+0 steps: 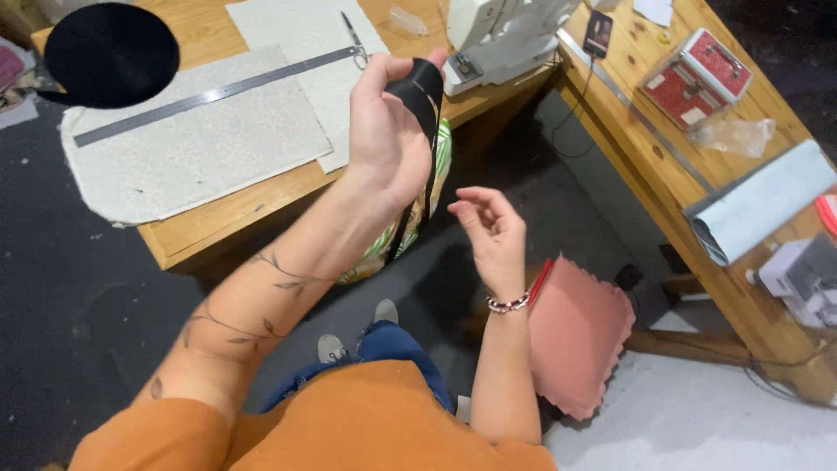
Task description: Attaching and aligning black straps to a patterned fabric bag on a workbench in a sewing environment.
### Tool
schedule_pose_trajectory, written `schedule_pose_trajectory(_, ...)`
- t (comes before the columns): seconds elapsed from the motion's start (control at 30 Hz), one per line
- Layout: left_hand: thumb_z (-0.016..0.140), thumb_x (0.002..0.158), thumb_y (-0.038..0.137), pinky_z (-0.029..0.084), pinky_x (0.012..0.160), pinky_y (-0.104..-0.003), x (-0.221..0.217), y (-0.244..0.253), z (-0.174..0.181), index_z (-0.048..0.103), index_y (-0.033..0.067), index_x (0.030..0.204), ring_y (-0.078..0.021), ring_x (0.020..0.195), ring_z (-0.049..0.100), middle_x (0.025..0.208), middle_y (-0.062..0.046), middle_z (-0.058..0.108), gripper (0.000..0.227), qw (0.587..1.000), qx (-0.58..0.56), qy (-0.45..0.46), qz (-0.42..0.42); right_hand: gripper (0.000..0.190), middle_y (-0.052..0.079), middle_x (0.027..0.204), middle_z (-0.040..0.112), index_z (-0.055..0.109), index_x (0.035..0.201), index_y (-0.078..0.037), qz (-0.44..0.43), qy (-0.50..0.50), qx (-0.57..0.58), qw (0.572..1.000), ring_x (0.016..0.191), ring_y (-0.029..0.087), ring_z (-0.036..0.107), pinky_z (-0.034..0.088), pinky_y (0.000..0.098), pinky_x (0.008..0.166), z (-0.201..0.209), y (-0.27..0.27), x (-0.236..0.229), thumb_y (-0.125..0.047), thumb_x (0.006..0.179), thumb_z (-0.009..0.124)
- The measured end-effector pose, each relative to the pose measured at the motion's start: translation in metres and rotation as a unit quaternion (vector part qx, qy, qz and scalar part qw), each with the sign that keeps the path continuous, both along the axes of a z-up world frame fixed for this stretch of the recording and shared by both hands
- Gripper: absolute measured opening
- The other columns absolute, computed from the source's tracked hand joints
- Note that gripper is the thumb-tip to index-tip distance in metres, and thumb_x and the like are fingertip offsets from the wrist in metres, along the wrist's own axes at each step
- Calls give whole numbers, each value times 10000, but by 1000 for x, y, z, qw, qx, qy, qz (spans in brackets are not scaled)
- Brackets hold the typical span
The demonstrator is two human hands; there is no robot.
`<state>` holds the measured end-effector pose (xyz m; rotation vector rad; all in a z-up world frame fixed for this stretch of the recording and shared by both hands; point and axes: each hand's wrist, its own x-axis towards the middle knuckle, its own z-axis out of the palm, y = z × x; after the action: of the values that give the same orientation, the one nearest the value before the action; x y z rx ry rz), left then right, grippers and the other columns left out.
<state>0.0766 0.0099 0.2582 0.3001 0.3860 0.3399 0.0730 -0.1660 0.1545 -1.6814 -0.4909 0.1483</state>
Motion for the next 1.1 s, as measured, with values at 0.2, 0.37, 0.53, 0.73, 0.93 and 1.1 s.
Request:
schedule_pose_trajectory(0.2, 613, 708, 298, 231, 1107, -250, -7, -19, -30, 616, 119, 901, -134, 1031, 632, 1137, -93, 741, 263, 999, -6, 8, -40, 256, 73, 1005, 719, 679, 1106, -49, -8, 42, 11, 999, 949, 167, 730, 590, 274, 894, -7, -4, -26, -257, 962, 645)
schedule_pose_trajectory(0.37, 601, 690, 272, 438, 896, -192, -20, -18, -32, 558, -75, 1271, -185, 1077, 589, 1248, -148, 636, 678, 993, -96, 21, -63, 243, 75, 977, 739, 680, 1109, -62, -32, 36, -17, 999, 934, 147, 724, 581, 268, 889, -14, -18, -41, -254, 969, 631)
schedule_pose_trajectory(0.53, 614, 716, 252, 516, 858, -206, -26, -16, -47, 507, -105, 1381, -205, 1106, 619, 1316, -161, 621, 761, 986, -145, -3, -79, 248, 91, 969, 750, 682, 1113, -64, -53, 66, -33, 996, 935, 154, 724, 585, 268, 885, -33, -44, -49, -254, 964, 625)
schedule_pose_trajectory(0.73, 590, 851, 342, 383, 1147, -397, -19, -20, -86, 508, -32, 1428, -258, 1322, 546, 1407, -183, 573, 693, 986, -58, -44, -152, 246, 111, 956, 765, 694, 1198, -74, -79, 120, -47, 988, 927, 146, 692, 549, 324, 915, -66, -91, -41, -215, 1009, 624)
schedule_pose_trajectory(0.93, 516, 898, 445, 365, 1133, -348, -43, -31, -57, 622, 66, 1330, -249, 1313, 589, 1391, -101, 635, 585, 970, 137, 10, -199, 262, 136, 1001, 764, 680, 1219, -68, -72, 151, -100, 981, 963, 175, 701, 541, 345, 944, -68, -123, -19, -194, 992, 640)
schedule_pose_trajectory(1.1, 542, 866, 373, 342, 1140, -403, -66, -40, -44, 675, 31, 1249, -300, 1249, 639, 1242, -133, 709, 530, 914, 304, 124, -237, 229, 93, 971, 765, 704, 1191, -127, -69, 138, -147, 977, 896, 138, 695, 560, 286, 854, -85, -147, -2, -196, 976, 668)
